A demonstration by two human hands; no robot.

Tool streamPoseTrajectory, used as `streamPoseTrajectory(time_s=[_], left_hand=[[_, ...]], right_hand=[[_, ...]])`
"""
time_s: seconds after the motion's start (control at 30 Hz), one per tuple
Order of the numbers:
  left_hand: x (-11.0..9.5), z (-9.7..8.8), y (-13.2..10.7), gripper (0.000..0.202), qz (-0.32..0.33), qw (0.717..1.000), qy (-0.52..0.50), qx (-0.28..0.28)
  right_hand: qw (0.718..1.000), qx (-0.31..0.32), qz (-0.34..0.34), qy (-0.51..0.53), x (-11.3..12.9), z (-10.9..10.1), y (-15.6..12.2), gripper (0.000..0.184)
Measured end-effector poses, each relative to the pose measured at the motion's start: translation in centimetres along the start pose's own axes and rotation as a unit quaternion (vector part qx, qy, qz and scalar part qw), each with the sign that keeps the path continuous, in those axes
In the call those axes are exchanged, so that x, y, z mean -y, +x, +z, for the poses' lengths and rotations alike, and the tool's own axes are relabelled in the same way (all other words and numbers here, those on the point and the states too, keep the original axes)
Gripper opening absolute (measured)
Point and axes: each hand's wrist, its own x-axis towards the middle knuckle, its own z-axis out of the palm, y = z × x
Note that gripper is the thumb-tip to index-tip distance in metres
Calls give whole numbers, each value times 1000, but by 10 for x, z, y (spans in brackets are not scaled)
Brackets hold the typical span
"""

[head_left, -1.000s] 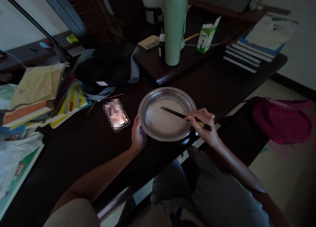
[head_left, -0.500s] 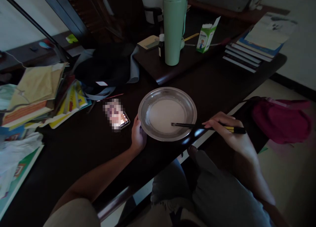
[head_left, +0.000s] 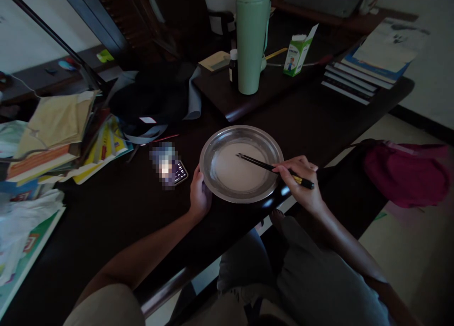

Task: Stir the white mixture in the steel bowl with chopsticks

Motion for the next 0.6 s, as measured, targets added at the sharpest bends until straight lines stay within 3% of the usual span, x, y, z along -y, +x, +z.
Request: streamPoseTrajectory(time_s=[0.17,0.37,0.47,0.6], left_hand=[[6,-2,3,48,4,1000,-3,-7],[15,-4,7,46,11,1000,5,0],[14,-4,8,45,12,1000,10,4],[7,-2,6,44,8,1000,3,12]], right_hand=[[999,-25,27,7,1,-29,-1,32],[996,36,52,63,0,-53,-4,31],[991,86,48,92,4,-51,-5,33],[986,123,20,114,10,-32,-3,36]])
